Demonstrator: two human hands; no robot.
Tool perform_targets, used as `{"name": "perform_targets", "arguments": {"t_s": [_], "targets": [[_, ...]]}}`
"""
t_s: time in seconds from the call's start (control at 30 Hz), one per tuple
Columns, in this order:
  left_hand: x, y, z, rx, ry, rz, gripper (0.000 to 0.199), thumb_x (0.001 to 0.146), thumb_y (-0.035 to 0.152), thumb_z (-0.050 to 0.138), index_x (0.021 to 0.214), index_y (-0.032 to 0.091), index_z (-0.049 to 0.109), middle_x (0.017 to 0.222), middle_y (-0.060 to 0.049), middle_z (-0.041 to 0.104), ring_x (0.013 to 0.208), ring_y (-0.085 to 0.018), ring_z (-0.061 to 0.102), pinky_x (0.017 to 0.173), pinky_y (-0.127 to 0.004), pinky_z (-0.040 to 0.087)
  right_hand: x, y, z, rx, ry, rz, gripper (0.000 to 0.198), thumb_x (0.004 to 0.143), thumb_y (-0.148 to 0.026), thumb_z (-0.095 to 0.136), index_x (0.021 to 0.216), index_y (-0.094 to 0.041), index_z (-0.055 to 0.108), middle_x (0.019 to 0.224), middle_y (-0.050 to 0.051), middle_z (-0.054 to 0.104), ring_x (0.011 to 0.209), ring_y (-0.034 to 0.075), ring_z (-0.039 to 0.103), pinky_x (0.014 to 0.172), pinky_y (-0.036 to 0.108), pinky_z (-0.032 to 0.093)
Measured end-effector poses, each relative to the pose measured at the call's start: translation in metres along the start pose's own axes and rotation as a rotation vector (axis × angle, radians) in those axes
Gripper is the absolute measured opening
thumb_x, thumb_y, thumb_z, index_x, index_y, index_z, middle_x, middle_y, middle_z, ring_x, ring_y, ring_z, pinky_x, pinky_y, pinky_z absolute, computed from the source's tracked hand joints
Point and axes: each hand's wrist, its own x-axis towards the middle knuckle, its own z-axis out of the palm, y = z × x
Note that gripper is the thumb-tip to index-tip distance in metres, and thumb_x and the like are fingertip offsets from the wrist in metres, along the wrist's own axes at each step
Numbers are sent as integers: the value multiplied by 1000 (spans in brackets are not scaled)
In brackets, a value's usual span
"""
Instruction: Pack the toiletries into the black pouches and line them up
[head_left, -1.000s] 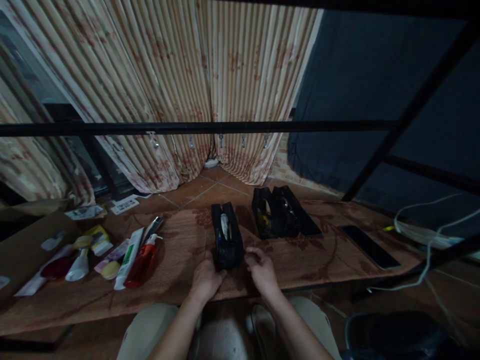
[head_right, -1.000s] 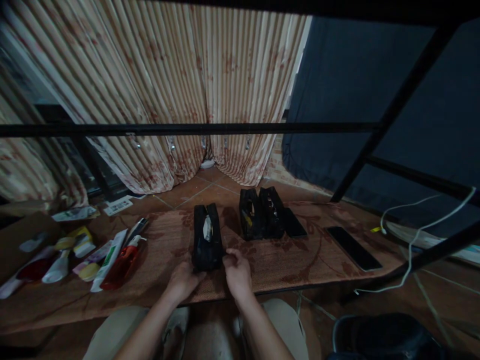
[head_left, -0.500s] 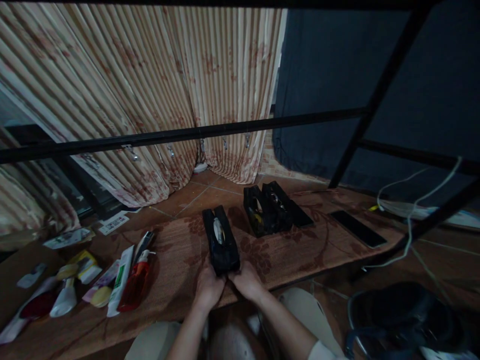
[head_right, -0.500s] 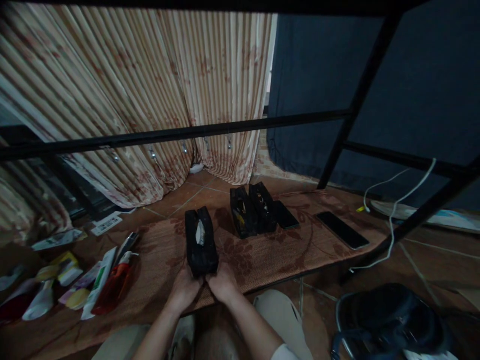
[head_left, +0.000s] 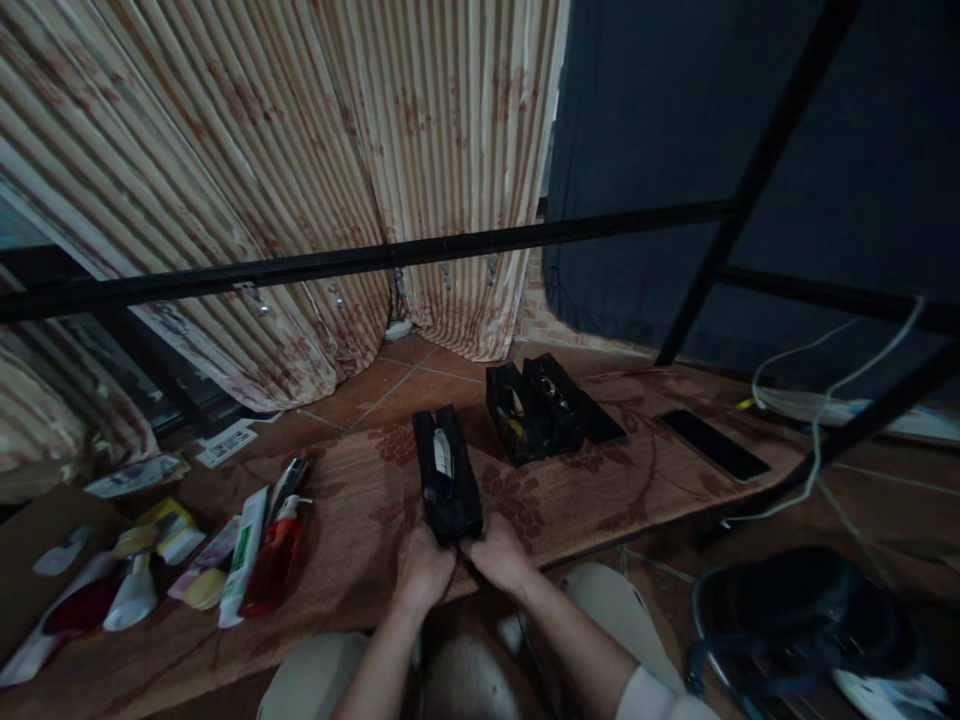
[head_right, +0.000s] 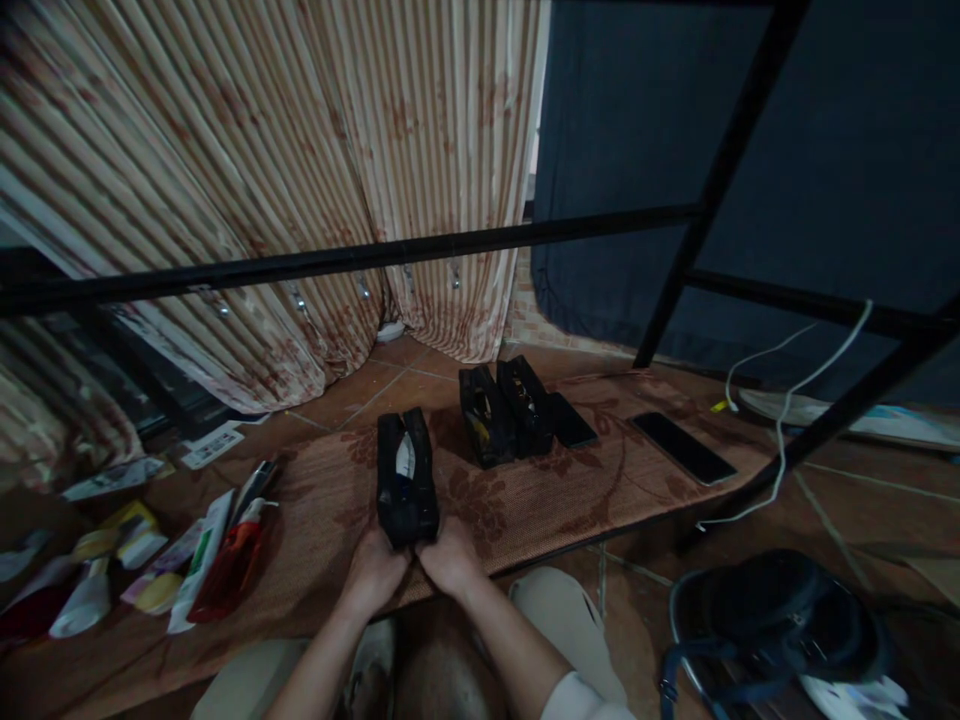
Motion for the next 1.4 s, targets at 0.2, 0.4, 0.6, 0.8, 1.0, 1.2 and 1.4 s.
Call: {"name": "perform_targets", "arguments": {"t_s": [0.2,0.4,0.6,0.8,1.0,1.2,1.4], "targets": [[-1,-1,3,-94,59,-60,54,76,14,59,129,16,46,108,-10,70,101,-22,66,81,-27,47,4,-2,2,-97,-8,62,21,66,-12,55,82,-15,69,79,6,71,82,22,67,63,23,43],[0,0,3,-132,98,-54,53,75,16,59,127,16,46,107,-10,70,101,-22,65,82,-26,47,5,-3,4,-183,-27,93,16,69,-12,55,78,-13,69,78,7,71,79,21,67,64,23,43],[4,-4,9,-11,108,-58,45,74,20,56,119,15,53,106,-13,70,102,-27,65,81,-30,47,1,-6,4,-285,-12,104,18,73,-13,54,83,-13,69,84,10,72,86,23,67,70,24,44],[6,-10,12,99,77,-112,41,73,22,56,114,13,58,97,-16,71,98,-29,67,77,-32,48,-1,-6,6,-371,-9,95,19,76,-17,54,88,-14,69,87,11,71,89,23,67,73,26,44],[4,-8,10,84,106,-87,41,73,18,55,113,15,60,97,-15,72,97,-27,67,78,-31,48,0,-4,9,-423,-2,82,24,75,-16,54,96,-11,67,96,13,70,93,24,66,77,27,43],[3,-6,10,85,56,-98,28,74,17,54,98,14,68,95,-16,72,98,-28,67,77,-30,48,0,-3,10,-457,-12,96,26,74,-15,54,97,-11,65,95,13,71,89,23,67,74,26,44],[4,-7,11,92,74,-91,31,74,18,57,102,14,67,97,-16,72,101,-27,66,79,-28,48,1,-2,12,-497,-20,100,27,76,-15,53,100,-11,65,96,14,71,91,23,67,75,26,44]]}}
